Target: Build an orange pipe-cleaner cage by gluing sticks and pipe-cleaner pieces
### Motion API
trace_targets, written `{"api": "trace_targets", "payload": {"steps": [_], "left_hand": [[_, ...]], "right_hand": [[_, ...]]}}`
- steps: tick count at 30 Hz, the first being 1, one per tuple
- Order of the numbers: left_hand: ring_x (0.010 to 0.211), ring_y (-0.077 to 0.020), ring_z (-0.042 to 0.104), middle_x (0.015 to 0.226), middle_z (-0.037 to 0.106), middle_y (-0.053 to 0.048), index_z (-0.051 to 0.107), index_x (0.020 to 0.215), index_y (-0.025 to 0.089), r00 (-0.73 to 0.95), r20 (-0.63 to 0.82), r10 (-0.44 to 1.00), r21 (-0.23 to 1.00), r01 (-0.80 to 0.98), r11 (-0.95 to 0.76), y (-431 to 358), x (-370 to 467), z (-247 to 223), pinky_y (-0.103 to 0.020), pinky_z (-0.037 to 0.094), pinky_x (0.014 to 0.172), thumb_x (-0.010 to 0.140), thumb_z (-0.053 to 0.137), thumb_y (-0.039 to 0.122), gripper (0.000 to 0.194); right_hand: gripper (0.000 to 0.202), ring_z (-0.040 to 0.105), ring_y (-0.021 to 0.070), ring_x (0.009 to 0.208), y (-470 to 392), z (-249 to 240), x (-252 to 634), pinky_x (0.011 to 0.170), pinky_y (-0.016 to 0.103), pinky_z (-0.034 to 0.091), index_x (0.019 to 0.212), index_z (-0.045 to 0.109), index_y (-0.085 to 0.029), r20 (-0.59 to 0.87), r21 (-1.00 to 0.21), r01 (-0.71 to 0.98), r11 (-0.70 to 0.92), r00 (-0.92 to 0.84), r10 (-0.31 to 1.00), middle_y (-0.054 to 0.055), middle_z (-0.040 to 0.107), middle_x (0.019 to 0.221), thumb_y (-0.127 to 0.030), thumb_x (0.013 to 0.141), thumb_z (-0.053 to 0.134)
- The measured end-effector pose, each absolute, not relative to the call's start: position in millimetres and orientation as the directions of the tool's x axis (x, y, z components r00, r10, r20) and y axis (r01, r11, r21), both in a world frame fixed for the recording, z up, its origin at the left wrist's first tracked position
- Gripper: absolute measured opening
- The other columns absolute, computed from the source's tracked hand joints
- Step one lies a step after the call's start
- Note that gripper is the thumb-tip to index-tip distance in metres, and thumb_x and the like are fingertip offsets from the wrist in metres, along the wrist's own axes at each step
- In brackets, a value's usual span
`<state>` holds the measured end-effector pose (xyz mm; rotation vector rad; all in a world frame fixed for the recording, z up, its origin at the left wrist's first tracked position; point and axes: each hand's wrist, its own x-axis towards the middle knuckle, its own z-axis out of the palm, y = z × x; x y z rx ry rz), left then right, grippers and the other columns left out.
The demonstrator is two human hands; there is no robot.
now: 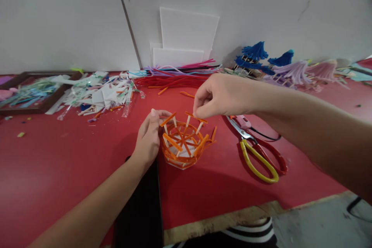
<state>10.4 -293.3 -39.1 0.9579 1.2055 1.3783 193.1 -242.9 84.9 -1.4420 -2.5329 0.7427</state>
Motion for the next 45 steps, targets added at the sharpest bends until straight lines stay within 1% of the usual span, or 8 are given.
{"api": "trace_targets", "payload": {"steps": [5, 10, 16, 23, 31, 36, 42, 45], "left_hand": [[0.059, -0.0169, 0.065, 0.071, 0.070, -0.003, 0.064, 0.085, 0.020, -0.161, -0.040, 0.986, 0.983, -0.181, 0.011, -293.2, 10.9, -39.0, -0.024, 0.049, 0.049, 0.076, 0.064, 0.070, 0.052], [0.061, -0.0173, 0.064, 0.072, 0.070, -0.003, 0.064, 0.085, 0.019, -0.161, -0.029, 0.986, 0.987, -0.161, 0.003, -293.3, 10.6, -39.7, -0.025, 0.048, 0.050, 0.076, 0.063, 0.071, 0.053], [0.073, -0.0195, 0.066, 0.079, 0.070, -0.004, 0.064, 0.086, 0.020, -0.179, -0.002, 0.984, 0.994, -0.110, -0.018, -293.3, 9.4, -41.2, -0.026, 0.050, 0.056, 0.081, 0.061, 0.067, 0.048], [0.064, -0.0152, 0.062, 0.075, 0.067, -0.001, 0.065, 0.085, 0.020, -0.178, -0.004, 0.984, 0.992, -0.128, -0.019, -292.4, 10.7, -40.9, -0.025, 0.049, 0.055, 0.079, 0.064, 0.068, 0.048], [0.055, -0.0113, 0.055, 0.073, 0.063, 0.000, 0.067, 0.087, 0.020, -0.169, -0.001, 0.986, 0.992, -0.121, -0.020, -292.7, 11.4, -42.7, -0.021, 0.046, 0.049, 0.080, 0.065, 0.065, 0.046], [0.057, -0.0107, 0.055, 0.073, 0.063, 0.000, 0.067, 0.088, 0.019, -0.159, 0.004, 0.987, 0.994, -0.110, -0.022, -292.5, 10.7, -44.2, -0.020, 0.047, 0.050, 0.083, 0.060, 0.068, 0.050], [0.056, -0.0106, 0.055, 0.072, 0.062, 0.000, 0.066, 0.089, 0.018, -0.148, -0.008, 0.989, 0.991, -0.133, -0.012, -292.7, 10.7, -44.4, -0.021, 0.046, 0.050, 0.076, 0.063, 0.073, 0.057], [0.058, -0.0111, 0.056, 0.072, 0.062, 0.001, 0.066, 0.089, 0.019, -0.146, -0.005, 0.989, 0.988, -0.152, -0.017, -292.0, 10.9, -45.2, -0.022, 0.048, 0.052, 0.074, 0.065, 0.074, 0.057]], "right_hand": [[0.014, 0.041, 0.0066, 0.043, -242.5, 86.4, 192.3, 0.044, 0.024, 0.026, 0.056, 0.071, -0.020, -0.142, -0.446, 0.789, 0.423, -0.529, 0.837, -0.004, 0.051, 0.045, -0.027, 0.068, 0.069], [0.016, 0.041, 0.0072, 0.043, -242.9, 88.8, 190.1, 0.045, 0.025, 0.026, 0.054, 0.069, -0.020, -0.157, -0.446, 0.798, 0.406, -0.516, 0.842, -0.004, 0.046, 0.044, -0.026, 0.069, 0.071], [0.016, 0.040, 0.0076, 0.042, -242.4, 89.5, 189.6, 0.046, 0.026, 0.024, 0.055, 0.070, -0.020, -0.170, -0.441, 0.803, 0.400, -0.512, 0.842, -0.004, 0.042, 0.043, -0.028, 0.069, 0.071], [0.015, 0.040, 0.0070, 0.042, -242.3, 89.0, 189.0, 0.044, 0.025, 0.026, 0.054, 0.068, -0.020, -0.162, -0.432, 0.800, 0.417, -0.523, 0.836, -0.004, 0.047, 0.044, -0.026, 0.068, 0.070], [0.015, 0.039, 0.0070, 0.042, -242.0, 88.9, 188.5, 0.045, 0.027, 0.026, 0.055, 0.067, -0.021, -0.193, -0.413, 0.810, 0.417, -0.526, 0.828, -0.005, 0.047, 0.045, -0.027, 0.069, 0.068], [0.012, 0.040, 0.0082, 0.045, -242.8, 90.0, 187.0, 0.048, 0.027, 0.027, 0.060, 0.070, -0.021, -0.229, -0.387, 0.830, 0.401, -0.508, 0.830, -0.004, 0.048, 0.048, -0.028, 0.069, 0.068], [0.015, 0.039, 0.0092, 0.048, -242.8, 96.8, 187.4, 0.049, 0.028, 0.027, 0.070, 0.072, -0.020, -0.281, -0.315, 0.851, 0.421, -0.507, 0.815, -0.003, 0.045, 0.051, -0.032, 0.073, 0.065], [0.017, 0.040, 0.0091, 0.047, -242.2, 99.1, 187.9, 0.048, 0.028, 0.028, 0.072, 0.073, -0.019, -0.272, -0.311, 0.852, 0.421, -0.504, 0.820, -0.003, 0.047, 0.051, -0.034, 0.074, 0.065]]}}
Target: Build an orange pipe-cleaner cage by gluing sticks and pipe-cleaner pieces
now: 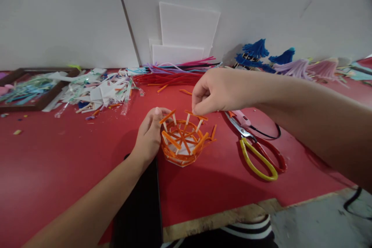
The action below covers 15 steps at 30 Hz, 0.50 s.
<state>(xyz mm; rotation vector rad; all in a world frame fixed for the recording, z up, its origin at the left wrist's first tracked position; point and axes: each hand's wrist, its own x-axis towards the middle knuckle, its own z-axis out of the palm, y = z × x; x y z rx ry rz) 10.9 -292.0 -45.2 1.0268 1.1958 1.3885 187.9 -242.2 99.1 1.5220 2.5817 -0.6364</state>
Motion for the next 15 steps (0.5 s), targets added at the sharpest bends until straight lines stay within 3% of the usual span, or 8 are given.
{"api": "trace_targets", "payload": {"steps": [15], "left_hand": [[0.060, -0.0113, 0.056, 0.072, 0.062, 0.000, 0.067, 0.091, 0.019, -0.171, -0.020, 0.985, 0.995, -0.095, 0.004, -291.3, 10.5, -49.0, -0.022, 0.048, 0.054, 0.077, 0.059, 0.077, 0.060]], "right_hand": [[0.013, 0.035, 0.0073, 0.040, -238.8, 93.9, 190.8, 0.042, 0.028, 0.026, 0.063, 0.070, -0.020, -0.259, -0.348, 0.841, 0.415, -0.511, 0.820, -0.004, 0.044, 0.045, -0.029, 0.072, 0.069]]}}
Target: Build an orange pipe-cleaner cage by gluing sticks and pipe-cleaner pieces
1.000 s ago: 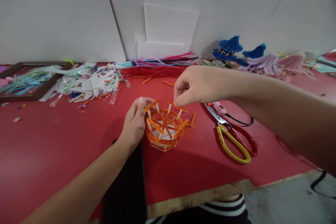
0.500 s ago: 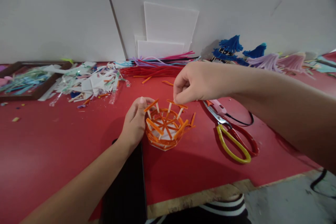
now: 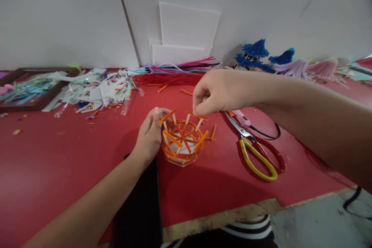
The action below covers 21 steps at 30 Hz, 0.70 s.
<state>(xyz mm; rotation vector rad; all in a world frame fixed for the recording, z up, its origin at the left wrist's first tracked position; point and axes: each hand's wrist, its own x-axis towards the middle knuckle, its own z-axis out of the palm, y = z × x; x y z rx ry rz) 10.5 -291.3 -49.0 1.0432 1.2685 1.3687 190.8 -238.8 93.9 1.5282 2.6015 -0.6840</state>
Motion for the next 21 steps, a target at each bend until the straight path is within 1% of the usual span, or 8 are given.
{"api": "trace_targets", "payload": {"steps": [4, 8, 14, 21], "left_hand": [[0.059, -0.0110, 0.056, 0.072, 0.061, 0.001, 0.066, 0.092, 0.019, -0.168, -0.031, 0.985, 0.995, -0.094, 0.015, -291.7, 11.0, -48.2, -0.022, 0.048, 0.054, 0.076, 0.059, 0.078, 0.061], [0.060, -0.0113, 0.056, 0.072, 0.061, 0.001, 0.066, 0.091, 0.019, -0.170, -0.023, 0.985, 0.996, -0.085, 0.008, -291.5, 10.2, -48.0, -0.023, 0.048, 0.055, 0.078, 0.060, 0.074, 0.057], [0.057, -0.0109, 0.054, 0.069, 0.060, 0.002, 0.066, 0.091, 0.019, -0.167, -0.019, 0.986, 0.995, -0.099, 0.002, -291.4, 11.3, -48.6, -0.022, 0.046, 0.052, 0.078, 0.062, 0.071, 0.054], [0.054, -0.0096, 0.051, 0.068, 0.058, 0.002, 0.065, 0.091, 0.019, -0.148, -0.002, 0.989, 0.995, -0.097, -0.012, -293.2, 11.7, -47.1, -0.021, 0.043, 0.049, 0.075, 0.061, 0.076, 0.059]], "right_hand": [[0.011, 0.037, 0.0076, 0.041, -238.8, 93.9, 189.6, 0.043, 0.028, 0.026, 0.065, 0.070, -0.020, -0.265, -0.339, 0.838, 0.428, -0.522, 0.811, -0.004, 0.047, 0.047, -0.028, 0.072, 0.068], [0.010, 0.039, 0.0088, 0.044, -238.2, 94.6, 189.1, 0.045, 0.029, 0.028, 0.069, 0.071, -0.020, -0.275, -0.329, 0.831, 0.448, -0.538, 0.797, -0.003, 0.049, 0.049, -0.027, 0.072, 0.066], [0.012, 0.038, 0.0089, 0.045, -238.6, 96.8, 187.3, 0.046, 0.029, 0.026, 0.070, 0.070, -0.020, -0.313, -0.292, 0.853, 0.432, -0.512, 0.800, -0.004, 0.045, 0.049, -0.030, 0.074, 0.064], [0.014, 0.037, 0.0074, 0.045, -241.5, 99.6, 183.9, 0.048, 0.027, 0.026, 0.070, 0.069, -0.018, -0.339, -0.275, 0.865, 0.420, -0.496, 0.800, -0.005, 0.045, 0.050, -0.031, 0.073, 0.064]]}}
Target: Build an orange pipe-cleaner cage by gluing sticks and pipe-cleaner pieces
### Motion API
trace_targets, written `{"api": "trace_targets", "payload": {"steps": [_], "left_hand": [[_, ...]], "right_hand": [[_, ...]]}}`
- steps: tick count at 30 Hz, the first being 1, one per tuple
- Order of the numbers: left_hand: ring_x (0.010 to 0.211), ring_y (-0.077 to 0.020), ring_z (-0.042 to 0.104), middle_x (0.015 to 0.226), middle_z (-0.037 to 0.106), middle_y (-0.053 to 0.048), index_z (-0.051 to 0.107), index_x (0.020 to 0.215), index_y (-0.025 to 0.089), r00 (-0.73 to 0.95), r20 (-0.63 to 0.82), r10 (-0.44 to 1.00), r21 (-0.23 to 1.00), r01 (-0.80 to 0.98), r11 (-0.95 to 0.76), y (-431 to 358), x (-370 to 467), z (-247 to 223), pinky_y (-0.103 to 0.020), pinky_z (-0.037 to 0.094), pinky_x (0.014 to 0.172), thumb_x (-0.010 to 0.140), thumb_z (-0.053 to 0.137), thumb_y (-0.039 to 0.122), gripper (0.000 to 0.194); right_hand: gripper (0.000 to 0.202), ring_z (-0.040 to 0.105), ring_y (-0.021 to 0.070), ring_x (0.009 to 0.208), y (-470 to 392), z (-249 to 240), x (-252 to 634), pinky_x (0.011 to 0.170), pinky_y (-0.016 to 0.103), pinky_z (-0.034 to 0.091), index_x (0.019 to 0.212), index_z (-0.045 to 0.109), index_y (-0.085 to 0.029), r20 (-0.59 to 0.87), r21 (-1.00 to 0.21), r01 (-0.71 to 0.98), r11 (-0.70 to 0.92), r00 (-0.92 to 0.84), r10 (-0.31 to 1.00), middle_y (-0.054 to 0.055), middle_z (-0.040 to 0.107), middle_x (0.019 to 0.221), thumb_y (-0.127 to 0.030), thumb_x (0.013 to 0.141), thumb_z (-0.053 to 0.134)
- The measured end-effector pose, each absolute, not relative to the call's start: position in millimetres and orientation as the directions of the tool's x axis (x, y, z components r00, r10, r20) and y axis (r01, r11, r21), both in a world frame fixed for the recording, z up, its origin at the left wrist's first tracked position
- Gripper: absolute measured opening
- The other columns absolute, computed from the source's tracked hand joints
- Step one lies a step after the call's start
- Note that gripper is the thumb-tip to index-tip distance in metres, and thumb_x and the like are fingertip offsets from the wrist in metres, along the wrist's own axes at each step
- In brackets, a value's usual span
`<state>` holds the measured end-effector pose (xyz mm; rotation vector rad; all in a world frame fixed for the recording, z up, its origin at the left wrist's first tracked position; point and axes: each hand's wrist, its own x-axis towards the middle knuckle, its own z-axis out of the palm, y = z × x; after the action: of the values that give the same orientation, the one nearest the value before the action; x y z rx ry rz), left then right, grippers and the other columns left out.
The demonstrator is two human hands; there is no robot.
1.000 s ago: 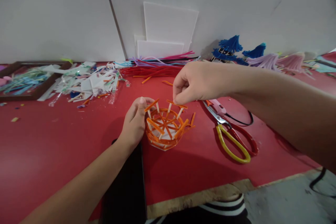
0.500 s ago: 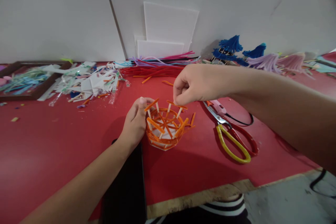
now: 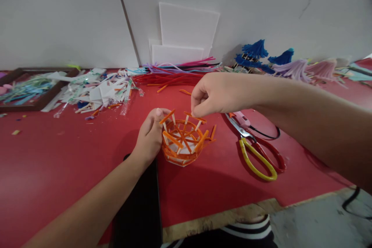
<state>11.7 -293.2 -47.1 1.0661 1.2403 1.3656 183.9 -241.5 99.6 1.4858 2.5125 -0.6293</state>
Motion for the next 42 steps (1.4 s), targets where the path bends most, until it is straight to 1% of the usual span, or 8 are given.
{"api": "trace_targets", "payload": {"steps": [4, 8, 12, 19, 25, 30, 38, 42], "left_hand": [[0.054, -0.0098, 0.050, 0.067, 0.057, 0.002, 0.065, 0.091, 0.019, -0.136, 0.007, 0.991, 0.996, -0.092, -0.020, -293.5, 11.5, -46.6, -0.021, 0.043, 0.049, 0.077, 0.060, 0.076, 0.059], [0.054, -0.0097, 0.049, 0.068, 0.055, 0.003, 0.065, 0.090, 0.019, -0.122, 0.019, 0.992, 0.996, -0.083, -0.029, -293.4, 11.0, -46.4, -0.021, 0.041, 0.050, 0.081, 0.059, 0.072, 0.054], [0.056, -0.0105, 0.049, 0.069, 0.055, 0.003, 0.065, 0.090, 0.019, -0.120, 0.023, 0.992, 0.996, -0.082, -0.033, -293.1, 10.2, -48.0, -0.022, 0.042, 0.052, 0.085, 0.058, 0.068, 0.049], [0.056, -0.0096, 0.047, 0.070, 0.055, 0.003, 0.064, 0.090, 0.020, -0.106, 0.034, 0.994, 0.996, -0.081, -0.042, -293.5, 10.1, -50.0, -0.022, 0.040, 0.052, 0.083, 0.059, 0.069, 0.050], [0.052, -0.0096, 0.041, 0.065, 0.051, 0.004, 0.061, 0.084, 0.020, -0.074, 0.042, 0.996, 0.997, -0.059, -0.047, -292.9, 9.9, -47.7, -0.023, 0.037, 0.049, 0.083, 0.058, 0.070, 0.050], [0.051, -0.0100, 0.038, 0.064, 0.049, 0.005, 0.059, 0.083, 0.021, -0.060, 0.035, 0.998, 0.998, -0.058, -0.038, -293.9, 10.5, -45.2, -0.023, 0.034, 0.048, 0.085, 0.060, 0.064, 0.043], [0.052, -0.0101, 0.040, 0.065, 0.050, 0.004, 0.060, 0.081, 0.021, -0.070, 0.048, 0.996, 0.996, -0.070, -0.053, -294.1, 10.2, -46.0, -0.023, 0.035, 0.049, 0.085, 0.063, 0.055, 0.035], [0.053, -0.0105, 0.041, 0.065, 0.051, 0.004, 0.061, 0.082, 0.021, -0.071, 0.043, 0.997, 0.997, -0.068, -0.048, -293.9, 9.8, -46.0, -0.023, 0.036, 0.049, 0.085, 0.062, 0.058, 0.037]], "right_hand": [[0.013, 0.037, 0.0070, 0.044, -242.7, 99.2, 184.4, 0.048, 0.027, 0.026, 0.068, 0.068, -0.019, -0.326, -0.285, 0.861, 0.421, -0.500, 0.803, -0.005, 0.045, 0.050, -0.030, 0.073, 0.063], [0.012, 0.037, 0.0082, 0.043, -242.4, 97.6, 186.0, 0.046, 0.029, 0.024, 0.066, 0.068, -0.020, -0.301, -0.315, 0.857, 0.407, -0.497, 0.814, -0.003, 0.046, 0.050, -0.029, 0.074, 0.064], [0.012, 0.037, 0.0091, 0.044, -242.1, 96.8, 186.8, 0.045, 0.030, 0.025, 0.066, 0.068, -0.021, -0.302, -0.315, 0.862, 0.397, -0.488, 0.819, -0.003, 0.047, 0.051, -0.029, 0.074, 0.064], [0.012, 0.038, 0.0090, 0.043, -240.4, 96.6, 188.3, 0.045, 0.029, 0.027, 0.065, 0.068, -0.021, -0.290, -0.324, 0.863, 0.387, -0.480, 0.828, -0.003, 0.046, 0.048, -0.030, 0.073, 0.065], [0.014, 0.042, 0.0097, 0.045, -238.5, 95.3, 188.8, 0.046, 0.029, 0.029, 0.065, 0.069, -0.021, -0.258, -0.329, 0.852, 0.406, -0.495, 0.830, -0.002, 0.051, 0.053, -0.031, 0.074, 0.066], [0.013, 0.040, 0.0093, 0.043, -239.9, 95.0, 187.9, 0.044, 0.029, 0.028, 0.065, 0.068, -0.021, -0.279, -0.327, 0.864, 0.383, -0.475, 0.834, -0.002, 0.049, 0.050, -0.030, 0.075, 0.065], [0.010, 0.040, 0.0081, 0.042, -239.8, 96.6, 188.2, 0.045, 0.027, 0.028, 0.068, 0.070, -0.021, -0.275, -0.342, 0.853, 0.393, -0.491, 0.826, -0.003, 0.051, 0.051, -0.028, 0.073, 0.065], [0.010, 0.041, 0.0085, 0.044, -240.6, 97.0, 189.6, 0.046, 0.027, 0.030, 0.069, 0.072, -0.022, -0.262, -0.365, 0.836, 0.409, -0.514, 0.817, -0.003, 0.053, 0.053, -0.028, 0.073, 0.065]]}}
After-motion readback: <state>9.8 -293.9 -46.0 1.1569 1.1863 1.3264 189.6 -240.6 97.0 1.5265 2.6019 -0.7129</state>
